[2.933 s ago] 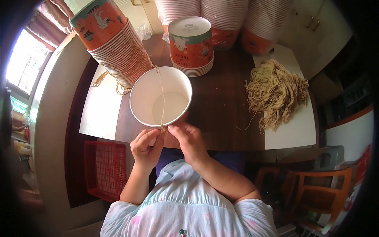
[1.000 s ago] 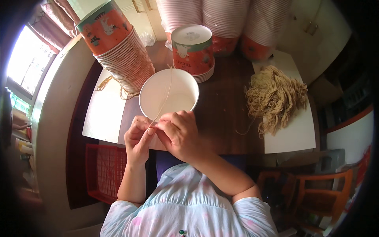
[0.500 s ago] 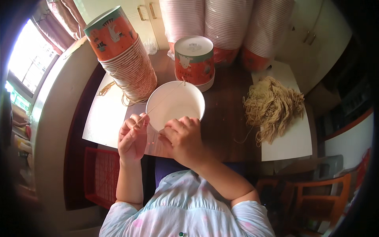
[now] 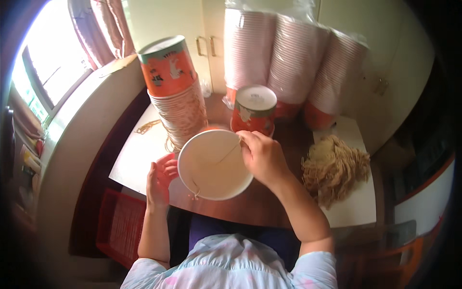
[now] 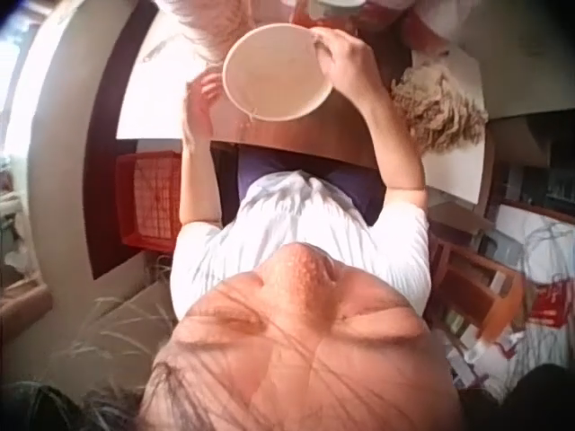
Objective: Tying string handles to paper buckets for packaging.
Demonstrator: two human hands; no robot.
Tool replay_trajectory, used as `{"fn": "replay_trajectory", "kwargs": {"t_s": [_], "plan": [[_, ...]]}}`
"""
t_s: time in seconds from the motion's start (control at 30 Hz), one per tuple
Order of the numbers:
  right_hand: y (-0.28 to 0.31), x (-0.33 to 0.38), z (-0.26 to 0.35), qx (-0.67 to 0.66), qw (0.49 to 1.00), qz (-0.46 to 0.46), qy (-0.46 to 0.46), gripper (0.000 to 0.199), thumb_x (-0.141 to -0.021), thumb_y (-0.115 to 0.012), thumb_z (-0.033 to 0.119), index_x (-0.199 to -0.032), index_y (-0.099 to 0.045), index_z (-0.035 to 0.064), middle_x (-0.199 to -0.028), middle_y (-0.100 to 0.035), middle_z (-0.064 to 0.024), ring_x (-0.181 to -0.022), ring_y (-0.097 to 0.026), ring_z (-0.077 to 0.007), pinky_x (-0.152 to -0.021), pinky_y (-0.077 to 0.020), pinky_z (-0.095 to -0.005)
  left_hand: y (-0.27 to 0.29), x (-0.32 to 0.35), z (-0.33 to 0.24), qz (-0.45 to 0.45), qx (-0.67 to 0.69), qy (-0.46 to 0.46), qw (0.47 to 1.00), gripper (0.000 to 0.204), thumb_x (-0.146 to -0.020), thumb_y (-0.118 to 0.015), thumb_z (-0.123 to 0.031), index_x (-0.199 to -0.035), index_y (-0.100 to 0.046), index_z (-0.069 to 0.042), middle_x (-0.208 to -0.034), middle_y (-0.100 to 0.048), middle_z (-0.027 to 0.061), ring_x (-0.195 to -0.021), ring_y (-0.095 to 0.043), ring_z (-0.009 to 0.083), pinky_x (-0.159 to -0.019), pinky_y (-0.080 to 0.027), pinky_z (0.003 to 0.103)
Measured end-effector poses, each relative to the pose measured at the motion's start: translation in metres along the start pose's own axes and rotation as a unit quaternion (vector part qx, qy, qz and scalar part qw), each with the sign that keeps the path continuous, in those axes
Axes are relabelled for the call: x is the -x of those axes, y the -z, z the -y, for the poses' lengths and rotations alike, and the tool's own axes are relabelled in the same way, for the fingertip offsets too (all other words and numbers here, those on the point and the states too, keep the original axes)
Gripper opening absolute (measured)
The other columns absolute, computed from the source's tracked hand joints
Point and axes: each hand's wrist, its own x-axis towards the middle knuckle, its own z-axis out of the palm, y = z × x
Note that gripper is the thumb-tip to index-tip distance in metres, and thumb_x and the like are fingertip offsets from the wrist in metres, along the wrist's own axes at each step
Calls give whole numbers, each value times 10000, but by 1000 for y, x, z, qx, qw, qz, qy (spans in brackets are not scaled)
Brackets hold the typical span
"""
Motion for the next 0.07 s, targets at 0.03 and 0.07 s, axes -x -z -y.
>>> {"fn": "replay_trajectory", "kwargs": {"t_s": [0.03, 0.07], "plan": [[5, -8, 18, 22, 996, -47, 77, 236, -823, -598, 55, -1056, -636, 60, -951, -666, -187, -863, -662, -328, -743, -529, -390, 2, -2, -7, 32, -4, 15, 999, 823, -863, -470, -647, -1329, -443, 31, -1143, -606, 166, -988, -599, 207, -928, -434, 359], [13, -13, 36, 46, 983, -96, 149, 293, -831, -611, 77, -1123, -634, 92, -1017, -671, -172, -948, -661, -329, -787, -537, -382, -4, -4, -24, 67, -8, 32, 997, 892, -845, -473, -679, -1397, -371, 14, -1184, -595, 173, -1035, -592, 222, -953, -422, 360]]}}
